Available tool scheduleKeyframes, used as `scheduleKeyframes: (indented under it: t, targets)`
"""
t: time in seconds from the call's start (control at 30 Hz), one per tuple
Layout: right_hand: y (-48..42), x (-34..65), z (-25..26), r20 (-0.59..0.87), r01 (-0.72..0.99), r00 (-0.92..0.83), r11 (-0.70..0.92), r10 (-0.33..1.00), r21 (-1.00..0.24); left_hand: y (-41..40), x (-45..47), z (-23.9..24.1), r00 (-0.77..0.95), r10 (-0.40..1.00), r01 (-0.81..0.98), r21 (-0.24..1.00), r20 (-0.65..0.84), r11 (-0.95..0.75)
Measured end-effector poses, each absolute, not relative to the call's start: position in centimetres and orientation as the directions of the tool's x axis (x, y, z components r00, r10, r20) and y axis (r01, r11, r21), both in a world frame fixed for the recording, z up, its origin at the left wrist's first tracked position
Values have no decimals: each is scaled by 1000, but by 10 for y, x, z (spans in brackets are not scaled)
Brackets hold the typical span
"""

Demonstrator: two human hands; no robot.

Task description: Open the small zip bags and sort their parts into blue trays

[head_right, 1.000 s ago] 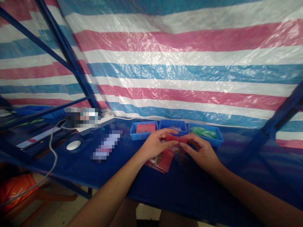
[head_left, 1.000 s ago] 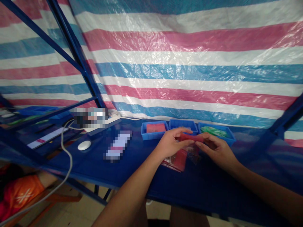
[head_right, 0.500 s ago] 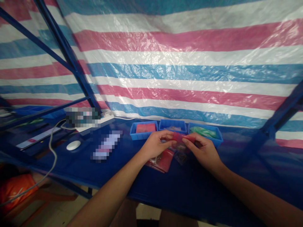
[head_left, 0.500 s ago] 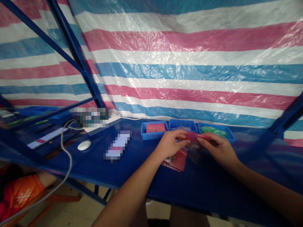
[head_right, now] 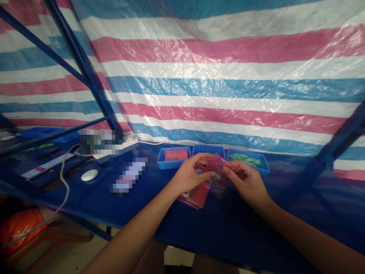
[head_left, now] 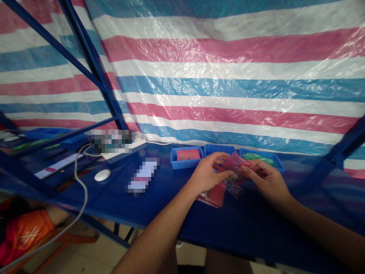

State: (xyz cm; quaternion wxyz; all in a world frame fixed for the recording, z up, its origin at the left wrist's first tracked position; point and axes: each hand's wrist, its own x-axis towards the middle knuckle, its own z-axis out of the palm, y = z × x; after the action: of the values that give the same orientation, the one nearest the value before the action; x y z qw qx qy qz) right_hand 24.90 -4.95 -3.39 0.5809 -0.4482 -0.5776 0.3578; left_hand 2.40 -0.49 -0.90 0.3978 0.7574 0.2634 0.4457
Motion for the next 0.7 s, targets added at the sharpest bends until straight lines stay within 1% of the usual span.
scheduleKeyframes:
  t: [0.07, 0.13, 0.17, 0.23, 0.3, 0.37, 0.5, 0.6, 0.7]
  targets:
    - [-48, 250, -34, 366, 108, 123, 354, 922, -929, -4, 23, -7, 389, 716, 145, 728, 581, -670]
    - [-46, 251, -35, 381, 116, 172, 366, 908, -923, -4, 23, -7, 360, 654, 213, 624, 665, -752]
    - [-45, 251, -35, 387, 118, 190, 370, 903, -922, -4, 23, -8, 369, 628, 223, 591, 685, -775]
    - [-45, 250, -35, 393, 105, 211, 379, 895, -919, -6, 25, -9, 442, 582, 200, 557, 683, -806]
    - [-47, 248, -33, 393, 75, 192, 386, 899, -920, -11, 28, -10, 541, 547, 174, 552, 638, -816]
    - [-51, 244, -30, 388, 41, 127, 386, 913, -921, -15, 31, -9, 591, 542, 178, 559, 597, -810]
    - [-57, 240, -28, 392, 4, -10, 392, 920, -920, -18, 33, -5, 535, 586, 193, 587, 608, -786]
    - [-56, 243, -30, 453, 50, 27, 451, 891, -891, -16, 31, -2, 494, 624, 209, 614, 606, -761]
    - [-51, 248, -33, 550, 199, 124, 522, 826, -829, -15, 29, -1, 479, 658, 228, 641, 581, -733]
